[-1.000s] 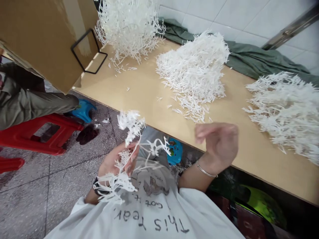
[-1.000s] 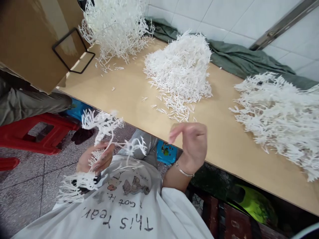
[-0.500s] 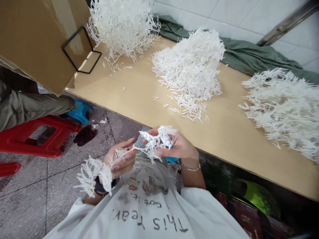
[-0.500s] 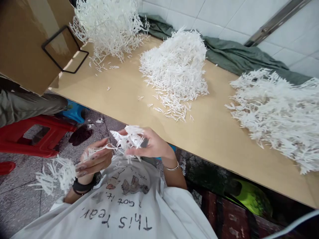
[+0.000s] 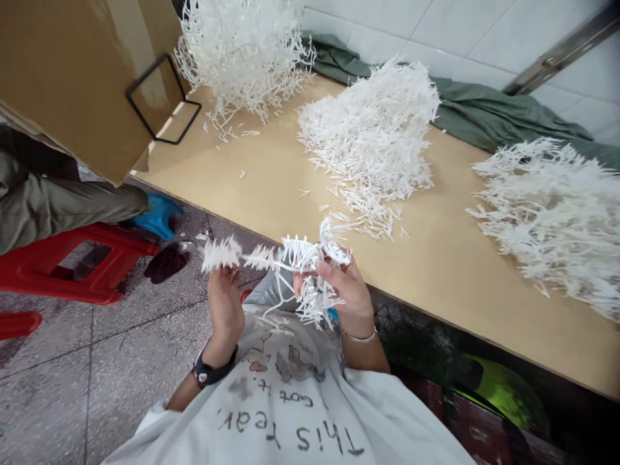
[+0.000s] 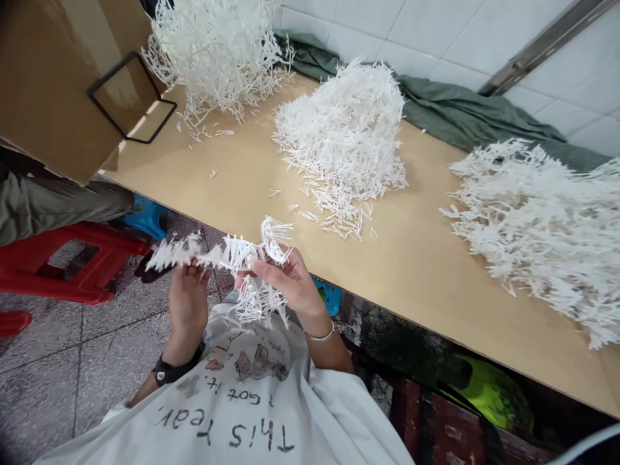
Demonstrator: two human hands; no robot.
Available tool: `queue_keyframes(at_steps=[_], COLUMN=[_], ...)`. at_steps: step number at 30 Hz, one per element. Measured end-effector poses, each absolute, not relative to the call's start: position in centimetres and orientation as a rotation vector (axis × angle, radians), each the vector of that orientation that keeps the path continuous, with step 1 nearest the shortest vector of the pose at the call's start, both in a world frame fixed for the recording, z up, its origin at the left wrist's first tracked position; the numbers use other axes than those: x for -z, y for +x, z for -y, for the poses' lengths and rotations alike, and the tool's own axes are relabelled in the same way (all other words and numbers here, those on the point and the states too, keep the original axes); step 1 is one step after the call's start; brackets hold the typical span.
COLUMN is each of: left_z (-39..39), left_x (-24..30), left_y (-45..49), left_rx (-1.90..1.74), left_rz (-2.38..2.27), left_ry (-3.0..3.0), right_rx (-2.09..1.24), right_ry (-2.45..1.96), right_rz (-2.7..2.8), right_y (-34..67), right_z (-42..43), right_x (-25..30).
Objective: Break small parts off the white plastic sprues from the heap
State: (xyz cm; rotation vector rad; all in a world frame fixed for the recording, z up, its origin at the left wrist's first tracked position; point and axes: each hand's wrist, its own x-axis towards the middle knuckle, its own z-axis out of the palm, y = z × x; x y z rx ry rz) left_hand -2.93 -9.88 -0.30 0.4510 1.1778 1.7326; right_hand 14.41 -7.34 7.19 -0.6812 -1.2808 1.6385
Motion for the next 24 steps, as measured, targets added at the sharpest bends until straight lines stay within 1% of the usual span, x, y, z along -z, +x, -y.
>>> queue_keyframes(at_steps=[3, 4, 5, 6, 8, 10, 12, 17, 19, 22, 24], left_z=[11.1, 11.6, 12.0, 12.3, 12.6, 12.5, 12.1, 11.3, 11.0, 10.6, 10.4], left_x=[-0.9, -1.5, -2.2, -2.9, -4.1, -4.9, -5.1, -5.0, -5.0, -5.0, -4.9], left_y=[-2.3, -2.3, -2.3, -2.3, -2.3, -2.2, -1.8, 0.0, 0.6, 0.9, 0.7], left_rx=[-2.233, -2.362, -2.387, -2.307, -1.935, -1.549, -1.374, -1.434, -1.433, -1.461, -1.488], left_rz=[-1.259, -1.235, -1.191, -1.154, -1.138, -1.126, -1.085, -0.877, -0.830, -0.907, -0.991], left_ry=[0.630, 0.793, 0.994, 1.185, 1.435, 1.483, 1.408, 1.021, 0.892, 0.830, 0.888], right_rx=[-1.595, -1.584, -1.576, -1.575, -1.598, -1.634, -1.651, -1.561, -1.582, -1.596, -1.437], right_ry=[-0.716, -0.725, -0.737, -0.747, -0.748, -0.741, -0.759, -0.913, -0.921, -0.940, -0.996], right_rz=[1.284, 1.273, 1.251, 1.219, 1.138, 1.068, 1.023, 1.058, 1.060, 1.069, 1.141], right_y=[14.1, 14.0, 13.8, 13.6, 13.1, 12.5, 12.1, 12.1, 12.4, 12.7, 12.7], right_z=[7.5, 7.6, 7.7, 7.8, 8.2, 8.5, 8.7, 9.0, 9.1, 9.6, 9.9], right_x=[-7.3, -7.3, -7.3, -7.4, -7.3, -7.2, -7.0, -6.1, -5.5, -4.8, -4.6])
